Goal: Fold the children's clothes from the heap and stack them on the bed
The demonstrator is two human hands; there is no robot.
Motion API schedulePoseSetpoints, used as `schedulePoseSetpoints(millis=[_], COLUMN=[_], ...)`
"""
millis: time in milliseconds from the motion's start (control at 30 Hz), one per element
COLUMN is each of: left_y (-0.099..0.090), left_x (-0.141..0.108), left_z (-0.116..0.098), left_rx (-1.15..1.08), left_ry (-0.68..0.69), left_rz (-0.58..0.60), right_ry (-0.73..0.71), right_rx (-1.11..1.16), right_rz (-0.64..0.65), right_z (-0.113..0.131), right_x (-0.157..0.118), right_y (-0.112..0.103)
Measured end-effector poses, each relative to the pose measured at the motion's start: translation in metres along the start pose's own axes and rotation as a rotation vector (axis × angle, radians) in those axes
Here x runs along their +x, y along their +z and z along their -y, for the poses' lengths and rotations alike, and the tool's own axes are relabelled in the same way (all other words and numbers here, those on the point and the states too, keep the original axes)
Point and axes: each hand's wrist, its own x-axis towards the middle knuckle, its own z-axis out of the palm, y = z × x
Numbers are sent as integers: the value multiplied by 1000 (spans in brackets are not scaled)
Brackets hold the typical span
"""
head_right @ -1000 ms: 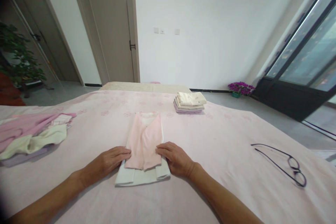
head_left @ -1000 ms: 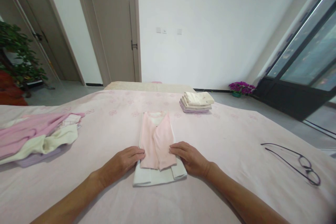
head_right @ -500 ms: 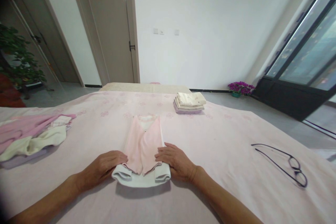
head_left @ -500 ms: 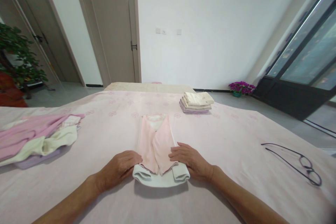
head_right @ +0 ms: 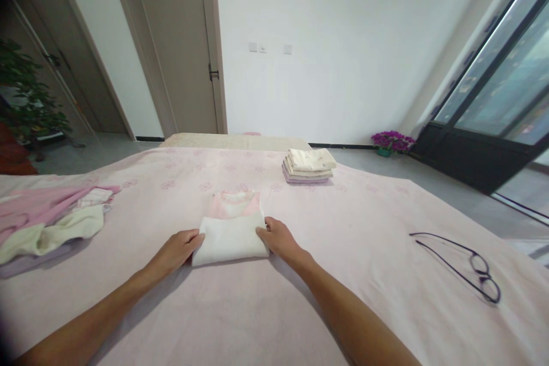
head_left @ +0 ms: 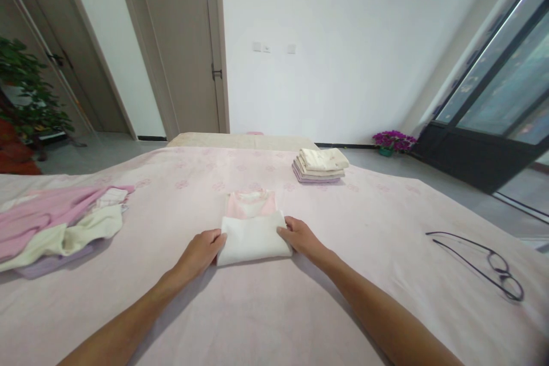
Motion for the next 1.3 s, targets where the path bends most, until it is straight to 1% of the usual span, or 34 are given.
schedulePoseSetpoints(millis=[100, 133, 167, 200, 233, 267, 300, 333, 367, 400, 433, 533, 600, 700, 800, 833, 900, 1033, 1167, 1300], left_y=[-5, -6, -6, -6, -6, -5, -3, -2, -1, 0, 0, -6, -15, -27, -30, -29, -26, -19, -17, -17], left_x=[-4, -6, -8, -10, -11, -11, -10, -8, -6, -3, -1, 3, 2, -2, -5, -6, -8, -10, -10, -9], left_z=[0, 0, 1, 1, 2, 3, 6, 8, 11, 15, 18, 26, 30, 34, 35, 35, 34, 29, 25, 25], left_rx=[160, 188, 209, 225, 240, 257, 278, 300, 322, 344, 363, 394, 398, 402, 415, 420, 426, 461, 469, 452], left_ry=[-8, 0, 33, 100, 201, 324, 454, 571, 657, 705, 725, 716, 718, 689, 632, 620, 614, 634, 684, 731], left_rz=[-3, -42, -108, -193, -277, -338, -357, -334, -281, -218, -163, -46, 42, 180, 240, 240, 215, 126, 28, -1], right_ry=[33, 35, 29, 7, -36, -98, -172, -247, -312, -355, -373, -366, -403, -570, -757, -796, -815, -728, -759, -784], right_rx=[-218, -260, -286, -302, -315, -333, -359, -393, -431, -467, -494, -522, -508, -434, -351, -345, -377, -506, -577, -538], right_rz=[-76, -109, -149, -193, -236, -276, -304, -315, -304, -274, -234, -127, -107, -88, -32, -8, 38, 84, 99, 83], right_z=[-1, -2, -3, -5, -6, -7, -7, -7, -6, -6, -5, -8, -11, -18, -22, -22, -22, -14, -4, -5], right_x=[2, 1, -1, -2, -3, -4, -5, -5, -5, -4, -4, -4, -6, -13, -23, -26, -33, -39, -36, -26], right_y=[0, 1, 2, 3, 4, 5, 6, 6, 5, 4, 2, -4, -9, -18, -28, -30, -33, -32, -26, -19])
